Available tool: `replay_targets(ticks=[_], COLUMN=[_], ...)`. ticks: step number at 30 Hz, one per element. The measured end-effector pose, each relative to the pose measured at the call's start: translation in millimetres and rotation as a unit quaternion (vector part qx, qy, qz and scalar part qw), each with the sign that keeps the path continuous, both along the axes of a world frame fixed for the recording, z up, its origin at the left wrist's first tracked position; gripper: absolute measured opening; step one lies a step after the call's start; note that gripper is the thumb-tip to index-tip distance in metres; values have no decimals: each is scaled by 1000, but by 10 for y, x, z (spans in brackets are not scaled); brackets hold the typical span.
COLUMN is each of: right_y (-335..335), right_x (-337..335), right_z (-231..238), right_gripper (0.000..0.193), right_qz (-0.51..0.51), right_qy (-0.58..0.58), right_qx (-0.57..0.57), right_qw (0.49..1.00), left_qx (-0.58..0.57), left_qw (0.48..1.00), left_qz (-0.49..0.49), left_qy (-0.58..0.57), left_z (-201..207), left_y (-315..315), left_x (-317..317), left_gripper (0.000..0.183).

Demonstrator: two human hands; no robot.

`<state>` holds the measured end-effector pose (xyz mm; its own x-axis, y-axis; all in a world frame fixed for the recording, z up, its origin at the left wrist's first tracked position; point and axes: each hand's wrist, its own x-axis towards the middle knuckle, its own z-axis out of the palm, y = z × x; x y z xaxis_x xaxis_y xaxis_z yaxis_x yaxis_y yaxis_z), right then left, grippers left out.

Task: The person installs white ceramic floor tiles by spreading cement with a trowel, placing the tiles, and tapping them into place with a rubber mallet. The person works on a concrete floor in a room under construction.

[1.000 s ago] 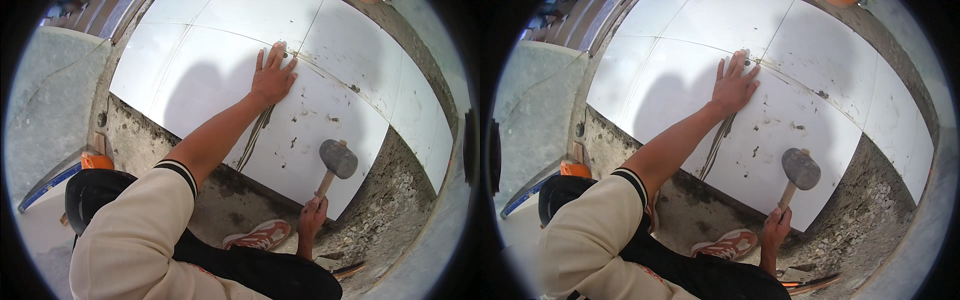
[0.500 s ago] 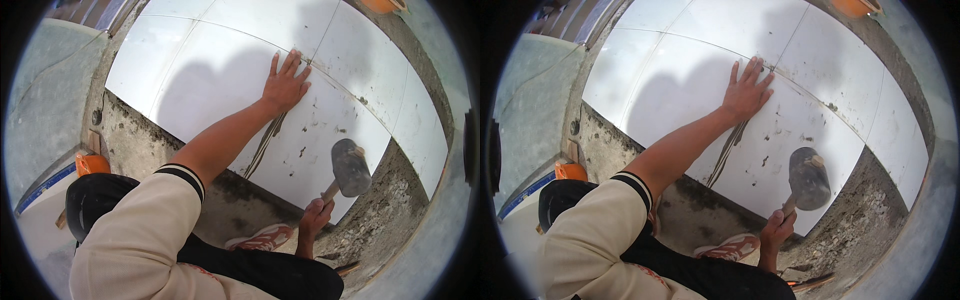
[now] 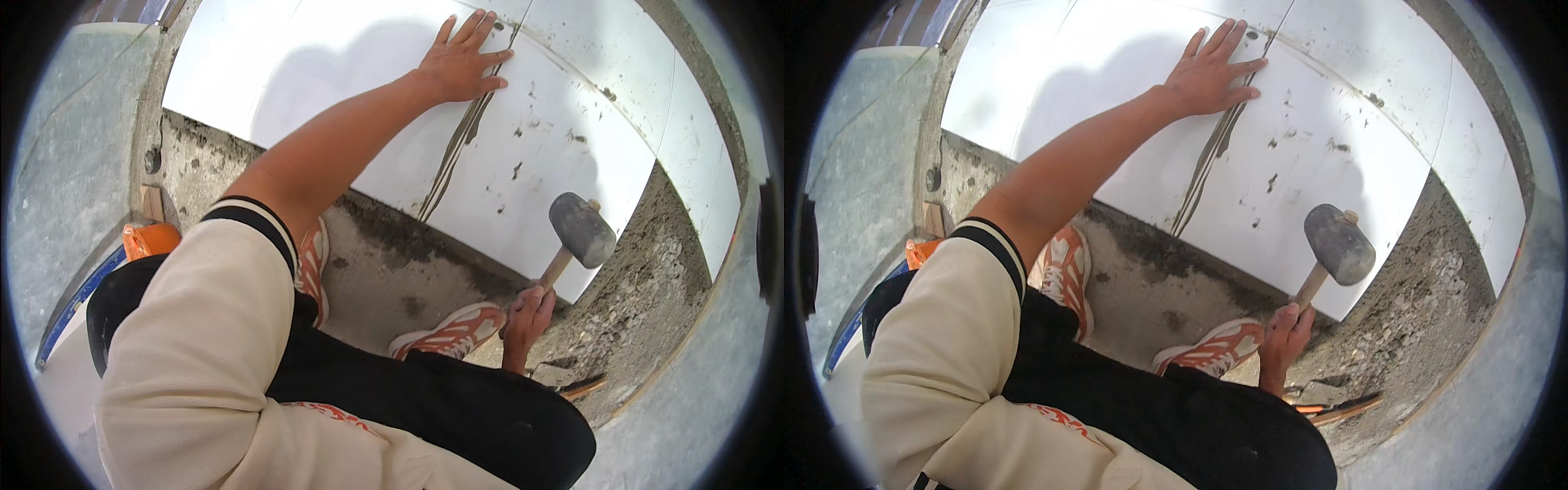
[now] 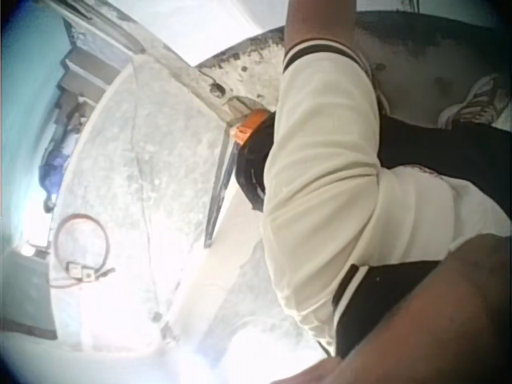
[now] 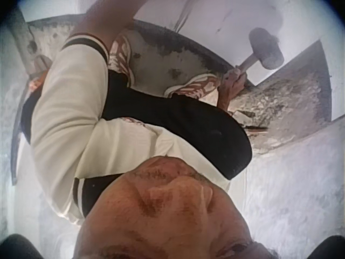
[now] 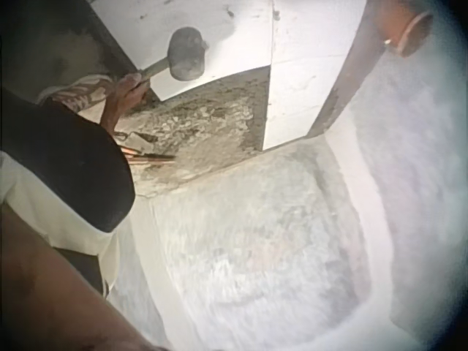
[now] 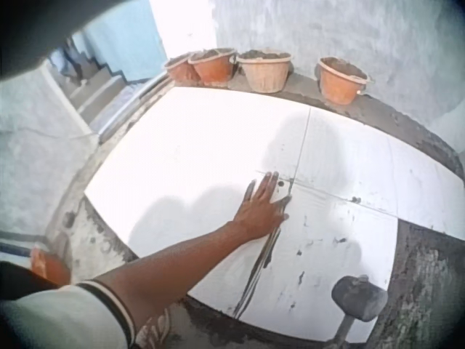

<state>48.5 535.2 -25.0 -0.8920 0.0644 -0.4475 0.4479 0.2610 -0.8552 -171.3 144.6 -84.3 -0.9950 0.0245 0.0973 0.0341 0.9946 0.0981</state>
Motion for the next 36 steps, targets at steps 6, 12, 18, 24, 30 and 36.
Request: replay_targets(ticks=[6,12,18,24,30,36], right_y=[-29,-138,-135,-13,77,312], right_x=[280,311,315,514,668,829], right_z=[-26,4,-123,-288,-63,88], right_gripper=[39,38,41,45,39,39], right_qz=[38,32,69,75,132,111], right_qy=[-39,18,-20,59,6,41], right_qx=[-4,-26,46,86,162,135], right_qw=[999,999,996,992,978,984], left_qx=[-42,-60,-72,-53,-56,-25], left_qw=[993,992,989,991,986,979], left_qz=[-95,-90,-82,-99,-124,-196], left_qy=[-55,-68,-97,-74,-94,-47], left_z=[133,229,316,180,262,307], left_y=[21,59,89,35,64,764], left_x=[573,683,701,630,593,624], left_gripper=[97,107,109,110,103,85])
